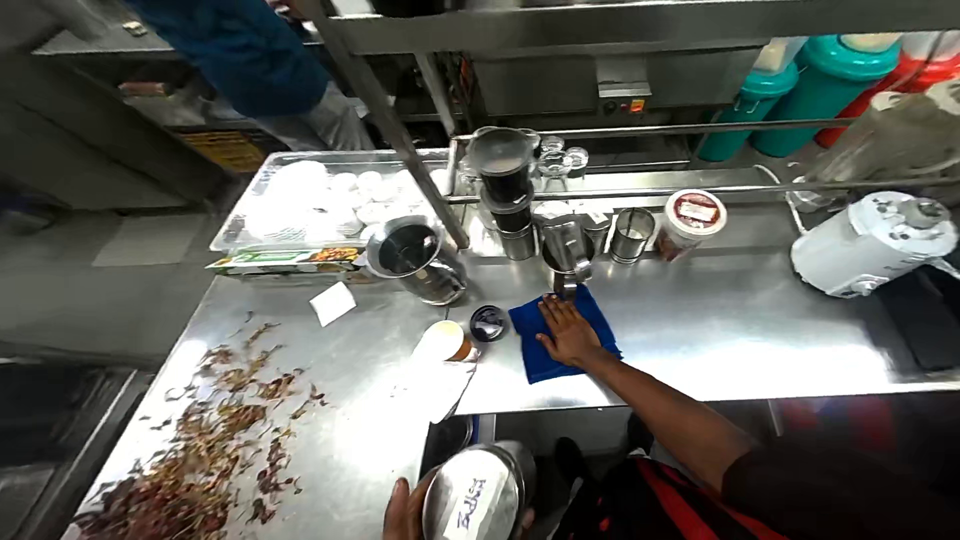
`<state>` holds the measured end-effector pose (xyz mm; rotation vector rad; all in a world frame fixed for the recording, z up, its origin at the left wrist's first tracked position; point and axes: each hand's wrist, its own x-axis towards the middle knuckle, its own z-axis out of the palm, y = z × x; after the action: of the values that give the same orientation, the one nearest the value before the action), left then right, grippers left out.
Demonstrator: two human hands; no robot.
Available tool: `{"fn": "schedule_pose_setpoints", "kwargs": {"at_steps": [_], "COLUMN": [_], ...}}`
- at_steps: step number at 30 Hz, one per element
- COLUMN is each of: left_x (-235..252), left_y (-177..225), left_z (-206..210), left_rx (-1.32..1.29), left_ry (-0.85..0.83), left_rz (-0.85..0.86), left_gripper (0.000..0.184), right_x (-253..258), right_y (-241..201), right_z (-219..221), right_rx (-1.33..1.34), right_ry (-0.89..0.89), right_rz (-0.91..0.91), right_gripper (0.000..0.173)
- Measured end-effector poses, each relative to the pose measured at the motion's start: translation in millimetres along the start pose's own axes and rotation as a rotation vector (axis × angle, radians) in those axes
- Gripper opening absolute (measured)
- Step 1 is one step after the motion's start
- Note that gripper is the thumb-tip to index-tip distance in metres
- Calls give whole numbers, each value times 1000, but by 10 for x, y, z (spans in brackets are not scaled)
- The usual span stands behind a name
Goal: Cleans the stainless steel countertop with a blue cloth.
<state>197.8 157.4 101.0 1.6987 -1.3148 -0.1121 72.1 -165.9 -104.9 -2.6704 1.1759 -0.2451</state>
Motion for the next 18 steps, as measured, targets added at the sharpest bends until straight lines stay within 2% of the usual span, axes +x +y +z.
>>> {"fn": "schedule_pose_setpoints", "kwargs": {"at_steps": [4, 7, 9, 11, 13, 14, 15, 16, 18], "left_x": [381, 651, 800, 932, 1060, 1110, 1155, 1226, 1340], "left_y": [115, 138, 127, 157, 290, 414, 570, 741, 1058], "left_z": [599, 1182, 1611, 2035, 2430, 2631, 2827, 3023, 3408], "left_rx": [-84, -111, -47, 26, 53, 47, 39, 38, 23], "left_ry": [-110, -247, -347, -425, -470, -486, -499, -507, -529], "left_rz": [53, 147, 174, 184, 224, 241, 260, 283, 333], "left_gripper": [136, 133, 134, 136, 138, 138, 138, 137, 134], "right_x": [-600, -1488, -2247, -2993, -3513, -3617, -3589, -3436, -2956], "right_y": [-16, 441, 1102, 2008, 2776, 2995, 3016, 2840, 2097], "right_z": [-16, -174, -461, -843, -1115, -1142, -1107, -1021, -742], "right_rx": [19, -35, -110, -159, -156, -157, -168, -184, -218], "right_ry": [53, 56, 111, 184, 206, 237, 278, 304, 313], "right_rz": [-50, -7, 130, 329, 691, 875, 991, 1011, 862], "right_gripper": [75, 69, 67, 63, 66, 68, 70, 72, 75]}}
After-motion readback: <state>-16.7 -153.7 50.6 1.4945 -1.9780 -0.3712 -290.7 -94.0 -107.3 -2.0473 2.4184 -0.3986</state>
